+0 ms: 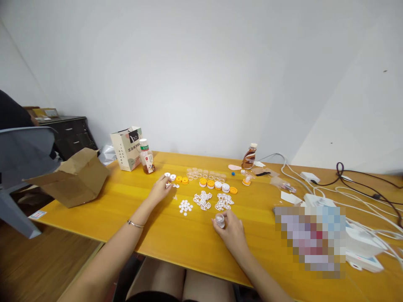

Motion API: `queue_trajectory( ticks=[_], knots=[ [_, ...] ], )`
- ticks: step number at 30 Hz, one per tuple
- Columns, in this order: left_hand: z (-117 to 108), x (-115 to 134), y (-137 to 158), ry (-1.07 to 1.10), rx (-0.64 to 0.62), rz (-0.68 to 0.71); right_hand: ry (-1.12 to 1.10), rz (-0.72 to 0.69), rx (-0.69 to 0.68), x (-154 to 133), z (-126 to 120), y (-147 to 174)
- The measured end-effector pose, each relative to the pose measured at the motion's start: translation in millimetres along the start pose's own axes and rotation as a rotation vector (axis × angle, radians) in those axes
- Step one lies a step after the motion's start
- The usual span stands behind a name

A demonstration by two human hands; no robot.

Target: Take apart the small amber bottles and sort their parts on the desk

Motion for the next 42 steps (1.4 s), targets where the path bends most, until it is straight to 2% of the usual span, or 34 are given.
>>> queue_trajectory(
  ticks=[3,6,8,9,11,14,16,20,25,30,31,33,35,38,40,42],
  knots=[
    [-4,28,15,0.136,-0.076,0.279,-0.129,-0.006,-0.17,-16,8,1],
    [-1,62,36,0.218,-0.31,0.56,-0.222,-0.023,-0.249,-27,17,-4],
    [4,80,50,0.226,-0.427,0.681,-0.287,-0.038,-0.298,-30,24,-9],
    [7,87,55,0.21,-0.436,0.71,-0.324,-0.04,-0.321,-30,27,-12],
    [14,95,61,0.149,-0.393,0.694,-0.394,-0.035,-0.36,-29,32,-16],
    [24,98,65,0.084,-0.309,0.601,-0.455,-0.024,-0.395,-25,35,-18],
    [29,98,66,0.071,-0.295,0.563,-0.468,-0.03,-0.403,-24,34,-18],
    [37,100,68,0.087,-0.327,0.52,-0.445,-0.068,-0.39,-25,33,-15],
    [40,102,67,0.181,-0.393,0.513,-0.289,-0.074,-0.345,-30,28,-13],
    [36,98,64,0.212,-0.404,0.538,-0.212,-0.29,-0.294,-39,18,-10],
    [36,98,64,0.214,-0.4,0.535,-0.198,-0.298,-0.265,-39,17,-10],
    [37,97,64,0.231,-0.401,0.541,-0.163,-0.228,-0.225,-36,17,-11],
    [39,98,64,0.251,-0.408,0.546,-0.138,-0.155,-0.265,-33,19,-11],
    [41,99,63,0.246,-0.418,0.526,-0.141,-0.232,-0.363,-35,21,-10],
    [41,99,62,0.24,-0.435,0.515,-0.13,-0.286,-0.321,-37,19,-9],
    [40,99,62,0.247,-0.446,0.518,-0.109,-0.261,-0.288,-37,18,-9]
  ],
)
Point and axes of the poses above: each hand's wrist, its own y-axis away from the middle knuckle, its own z-axis out of the palm, x = y × z, the point moved 2 cm from there along -y, towards the middle knuckle, and after that the axes turned 4 degrees about -x, right-handed, at the moved point
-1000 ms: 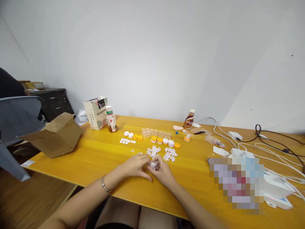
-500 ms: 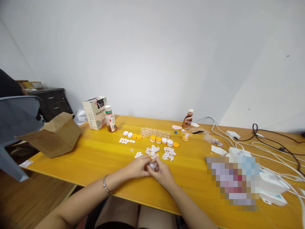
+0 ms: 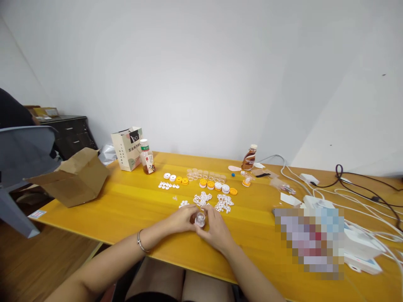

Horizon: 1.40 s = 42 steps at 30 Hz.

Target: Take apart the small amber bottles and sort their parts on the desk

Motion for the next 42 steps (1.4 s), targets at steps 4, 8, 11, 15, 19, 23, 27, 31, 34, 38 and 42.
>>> queue_trajectory(
  ticks=[4,8,11,15,19,23,27,31,34,38,42],
  knots=[
    [-1,2,0,0.024,0.001,0.014,0.018,0.029,-0.001,2,2,0],
    [0,0,0,0.032,-0.003,0.005,0.054,-0.012,0.052,0,1,1],
    [1,-1,0,0.018,-0.015,-0.016,0.063,-0.061,0.055,-6,-1,1],
    [0,0,0,0.032,-0.002,0.006,0.088,-0.03,0.003,-10,-4,0],
    [-2,1,1,0.036,-0.017,0.011,0.087,-0.063,-0.028,-12,-6,-1],
    [-3,3,2,0.042,-0.02,0.018,0.096,0.001,-0.05,-10,-6,-1],
    [-2,3,1,0.052,-0.012,0.037,0.082,-0.019,-0.001,-9,-4,-1],
    [-1,0,1,0.024,-0.018,0.007,0.087,-0.046,-0.089,-7,-4,-1],
    [-2,-3,1,0.021,-0.025,0.015,0.091,-0.092,-0.023,-4,-8,-1],
    [-4,-7,1,0.02,-0.038,0.01,0.073,-0.051,0.164,2,-10,1],
    [-2,-8,1,0.016,-0.02,0.019,0.001,0.034,0.251,6,-14,-3]
  ],
)
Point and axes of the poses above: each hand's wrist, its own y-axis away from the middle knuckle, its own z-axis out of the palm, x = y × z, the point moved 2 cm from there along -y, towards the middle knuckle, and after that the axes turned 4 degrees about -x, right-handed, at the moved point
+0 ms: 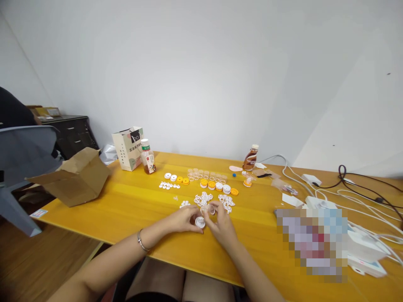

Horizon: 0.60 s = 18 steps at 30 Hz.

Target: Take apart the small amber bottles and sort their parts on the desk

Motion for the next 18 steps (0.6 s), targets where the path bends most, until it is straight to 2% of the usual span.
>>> queue_trajectory(
  ticks=[3,6,9,12,15,18],
  knots=[
    [1,1,0,-0.001,0.005,0.032,-0.01,0.031,-0.03,7,-2,-22],
    [1,3,0,-0.009,0.002,0.072,0.077,0.005,-0.083,15,5,-62],
    [0,3,1,-0.014,-0.003,0.084,0.31,0.011,-0.212,21,26,-108],
    [-1,4,1,-0.012,-0.003,0.088,0.383,0.035,-0.24,24,51,-144],
    [-1,4,2,-0.009,-0.008,0.095,0.445,0.077,-0.244,28,69,-161],
    [-2,5,2,-0.012,-0.02,0.095,0.494,0.11,-0.229,34,76,-166]
  ],
)
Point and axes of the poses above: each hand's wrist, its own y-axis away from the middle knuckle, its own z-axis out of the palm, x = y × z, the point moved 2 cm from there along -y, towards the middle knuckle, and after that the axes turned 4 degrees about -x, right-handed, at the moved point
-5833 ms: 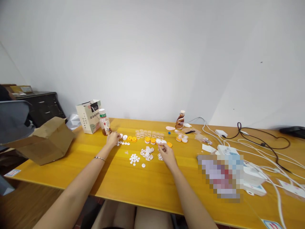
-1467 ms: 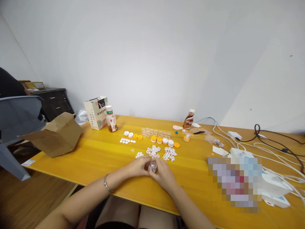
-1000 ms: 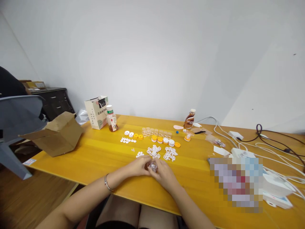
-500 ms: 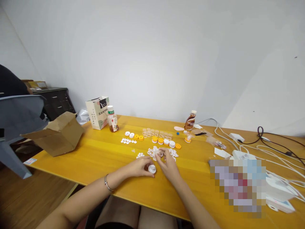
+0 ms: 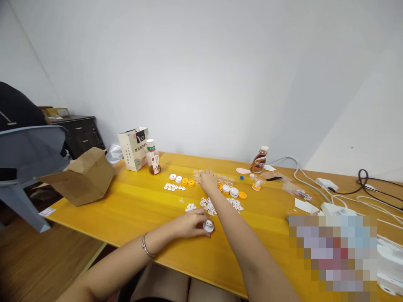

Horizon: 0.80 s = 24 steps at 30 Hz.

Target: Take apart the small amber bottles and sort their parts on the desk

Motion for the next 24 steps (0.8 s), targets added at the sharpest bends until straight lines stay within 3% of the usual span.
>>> queue_trajectory(
  ticks=[5,8,10,13,15,19,24],
  knots=[
    [1,-2,-1,-0.004,0.0,0.001,0.002,0.034,0.029,3,-6,2],
    [2,-4,0,-0.002,0.003,-0.014,-0.047,0.001,0.05,2,-16,20],
    [2,-5,0,0.001,0.015,-0.032,-0.126,-0.062,0.045,4,-23,45],
    [3,-5,0,0.01,0.036,-0.077,-0.489,-0.187,0.049,10,-31,99],
    [3,-4,-1,0.021,0.047,-0.09,-0.57,-0.273,0.007,15,-35,134],
    [3,0,-1,0.041,0.052,-0.064,-0.474,-0.396,-0.072,16,-38,174],
    [3,0,0,0.025,0.083,-0.058,-0.37,-0.454,-0.089,10,-35,178]
  ],
)
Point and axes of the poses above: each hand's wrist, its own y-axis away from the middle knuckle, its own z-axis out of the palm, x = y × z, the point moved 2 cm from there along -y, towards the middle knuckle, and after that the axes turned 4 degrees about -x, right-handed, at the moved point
